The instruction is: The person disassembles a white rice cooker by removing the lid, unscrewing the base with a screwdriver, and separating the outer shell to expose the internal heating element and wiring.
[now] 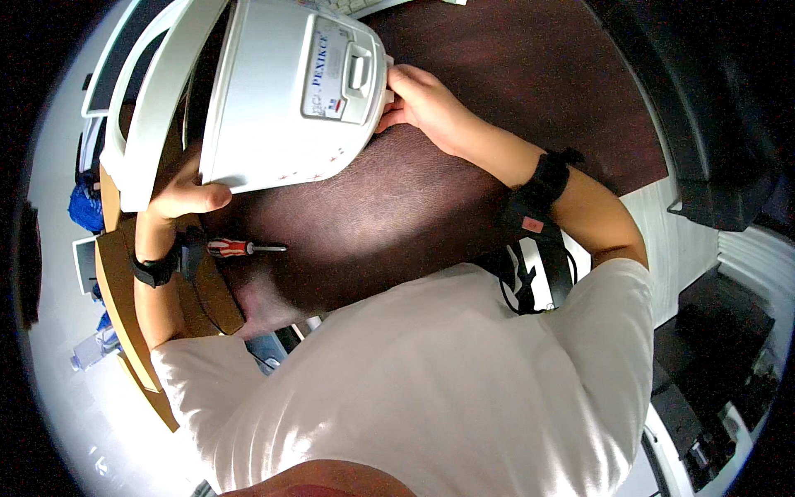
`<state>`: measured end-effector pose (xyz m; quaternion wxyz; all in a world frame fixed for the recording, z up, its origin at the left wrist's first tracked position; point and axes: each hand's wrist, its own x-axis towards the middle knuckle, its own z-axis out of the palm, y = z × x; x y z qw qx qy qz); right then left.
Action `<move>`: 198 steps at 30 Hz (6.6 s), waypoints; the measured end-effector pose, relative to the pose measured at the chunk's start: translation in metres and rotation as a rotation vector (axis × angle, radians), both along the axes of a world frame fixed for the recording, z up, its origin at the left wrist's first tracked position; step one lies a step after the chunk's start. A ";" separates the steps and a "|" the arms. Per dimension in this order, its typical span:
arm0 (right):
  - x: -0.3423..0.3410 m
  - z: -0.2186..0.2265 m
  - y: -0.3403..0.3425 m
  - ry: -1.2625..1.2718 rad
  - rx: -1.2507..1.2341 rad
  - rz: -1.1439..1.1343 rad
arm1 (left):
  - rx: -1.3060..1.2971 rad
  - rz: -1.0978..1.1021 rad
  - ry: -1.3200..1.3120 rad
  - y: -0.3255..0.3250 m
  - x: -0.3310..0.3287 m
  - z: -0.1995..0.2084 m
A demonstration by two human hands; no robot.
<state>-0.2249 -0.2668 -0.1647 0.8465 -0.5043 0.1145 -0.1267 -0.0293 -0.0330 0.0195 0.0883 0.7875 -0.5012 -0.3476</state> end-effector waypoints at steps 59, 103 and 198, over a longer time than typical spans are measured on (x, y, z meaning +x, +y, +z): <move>0.064 0.020 0.057 -0.570 -1.364 0.045 | -1.090 0.860 0.252 0.032 0.079 -0.066; 0.098 0.134 0.007 0.428 -0.467 0.567 | -1.081 1.034 0.339 0.031 0.051 -0.050; 0.031 0.089 0.043 0.320 -1.418 1.042 | -1.028 0.766 0.108 0.039 0.056 -0.044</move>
